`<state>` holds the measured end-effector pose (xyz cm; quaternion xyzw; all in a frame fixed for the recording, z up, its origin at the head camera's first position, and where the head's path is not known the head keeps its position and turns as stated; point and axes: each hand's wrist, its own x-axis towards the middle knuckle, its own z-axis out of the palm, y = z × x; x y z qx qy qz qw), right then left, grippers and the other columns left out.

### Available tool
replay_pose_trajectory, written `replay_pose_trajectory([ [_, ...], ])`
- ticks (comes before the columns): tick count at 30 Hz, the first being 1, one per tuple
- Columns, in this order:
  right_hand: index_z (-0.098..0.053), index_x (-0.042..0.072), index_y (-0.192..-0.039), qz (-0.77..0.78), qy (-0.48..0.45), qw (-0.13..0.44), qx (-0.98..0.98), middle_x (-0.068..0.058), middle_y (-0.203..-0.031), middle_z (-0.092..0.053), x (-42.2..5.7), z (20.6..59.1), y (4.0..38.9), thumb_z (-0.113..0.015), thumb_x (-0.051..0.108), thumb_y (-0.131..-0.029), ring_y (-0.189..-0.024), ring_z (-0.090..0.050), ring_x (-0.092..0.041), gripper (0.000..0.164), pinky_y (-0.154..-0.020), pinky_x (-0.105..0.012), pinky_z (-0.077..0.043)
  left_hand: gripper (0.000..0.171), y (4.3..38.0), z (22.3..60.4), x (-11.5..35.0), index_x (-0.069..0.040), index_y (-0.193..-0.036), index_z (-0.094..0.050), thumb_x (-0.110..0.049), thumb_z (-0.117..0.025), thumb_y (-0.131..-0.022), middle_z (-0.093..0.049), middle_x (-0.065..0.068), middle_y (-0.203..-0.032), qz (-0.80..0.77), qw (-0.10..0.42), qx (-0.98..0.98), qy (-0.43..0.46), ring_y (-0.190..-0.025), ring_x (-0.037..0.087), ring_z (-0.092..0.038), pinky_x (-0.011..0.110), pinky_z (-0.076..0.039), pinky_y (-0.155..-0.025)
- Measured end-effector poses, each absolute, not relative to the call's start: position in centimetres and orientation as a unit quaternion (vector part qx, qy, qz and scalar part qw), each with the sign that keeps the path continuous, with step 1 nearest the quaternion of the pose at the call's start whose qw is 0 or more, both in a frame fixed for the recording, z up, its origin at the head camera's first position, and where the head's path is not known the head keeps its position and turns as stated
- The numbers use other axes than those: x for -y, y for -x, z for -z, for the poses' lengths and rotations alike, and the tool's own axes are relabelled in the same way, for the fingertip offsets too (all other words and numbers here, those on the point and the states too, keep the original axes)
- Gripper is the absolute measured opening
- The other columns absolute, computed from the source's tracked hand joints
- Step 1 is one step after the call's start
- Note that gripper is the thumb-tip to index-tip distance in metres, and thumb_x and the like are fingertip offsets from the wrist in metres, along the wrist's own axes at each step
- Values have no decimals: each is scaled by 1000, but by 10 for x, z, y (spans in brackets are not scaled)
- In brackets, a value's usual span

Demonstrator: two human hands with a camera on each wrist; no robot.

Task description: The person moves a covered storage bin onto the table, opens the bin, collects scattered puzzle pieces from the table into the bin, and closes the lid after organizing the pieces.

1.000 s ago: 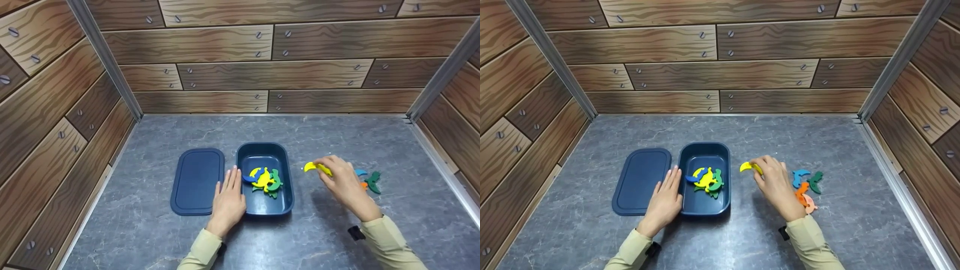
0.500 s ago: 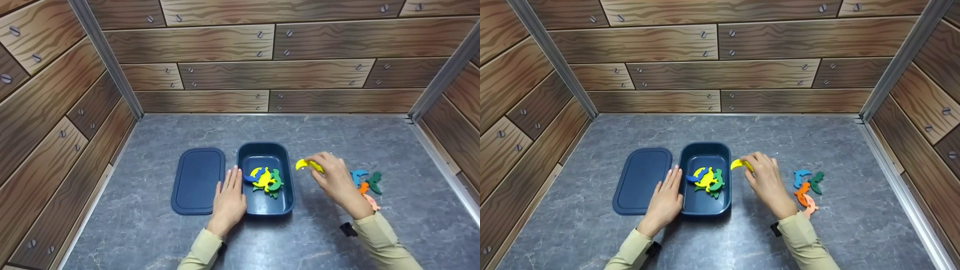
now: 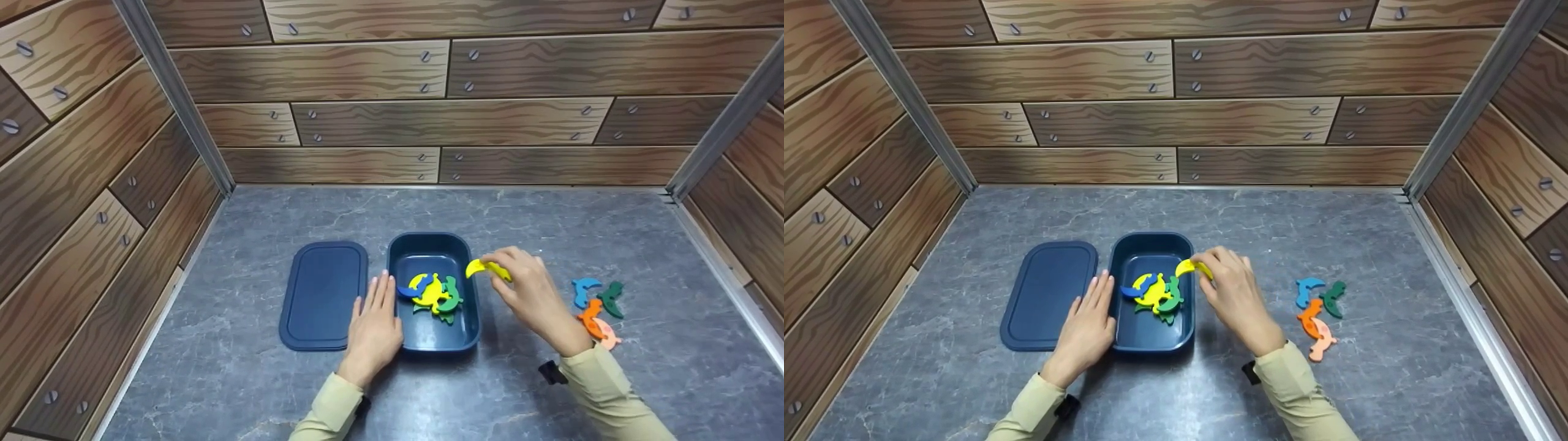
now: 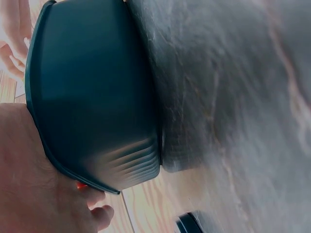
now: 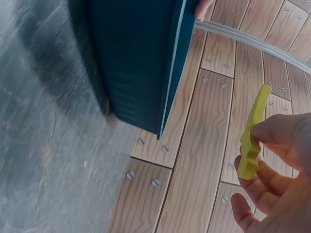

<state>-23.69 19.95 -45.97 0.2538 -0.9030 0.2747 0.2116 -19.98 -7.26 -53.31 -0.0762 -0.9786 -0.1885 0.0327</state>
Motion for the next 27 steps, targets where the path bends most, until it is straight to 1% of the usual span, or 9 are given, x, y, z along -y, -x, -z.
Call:
replay_pose_trajectory([
  [6,-72,14,-111,-271,-263,206,903,0,-103,-64,-189,458,238,-74,6,-87,-89,-56,-17,25,-70,-35,-32,65,200,533,73,-10,-158,-20,-20,-46,-99,-11,1,-164,187,33,979,76,-149,24,-11,52,-17,-117],
  [15,-71,17,-112,-272,-272,189,904,3,-103,-63,-177,456,240,-72,7,-89,-92,-56,-15,24,-75,-37,-35,64,200,534,72,-10,-158,-22,-20,-46,-99,-13,2,-164,188,40,978,79,-149,24,-12,53,-18,-116],
  [19,-71,16,-112,-273,-272,182,905,4,-104,-63,-171,455,241,-72,9,-90,-93,-56,-15,23,-78,-37,-36,65,200,533,73,-10,-158,-21,-21,-46,-99,-11,1,-164,188,36,978,79,-149,23,-10,53,-18,-116],
  [23,-72,16,-110,-278,-282,179,901,4,-104,-63,-164,457,243,-71,7,-89,-92,-57,-14,23,-79,-37,-37,65,200,533,73,-10,-158,-20,-21,-45,-99,-11,2,-164,192,35,978,79,-150,22,-8,53,-17,-116],
  [27,-72,16,-109,-284,-296,180,894,3,-103,-64,-159,460,245,-72,5,-88,-91,-57,-14,23,-79,-38,-37,64,200,533,72,-9,-158,-22,-20,-46,-99,-13,2,-164,193,38,977,81,-149,23,-9,53,-18,-116],
])
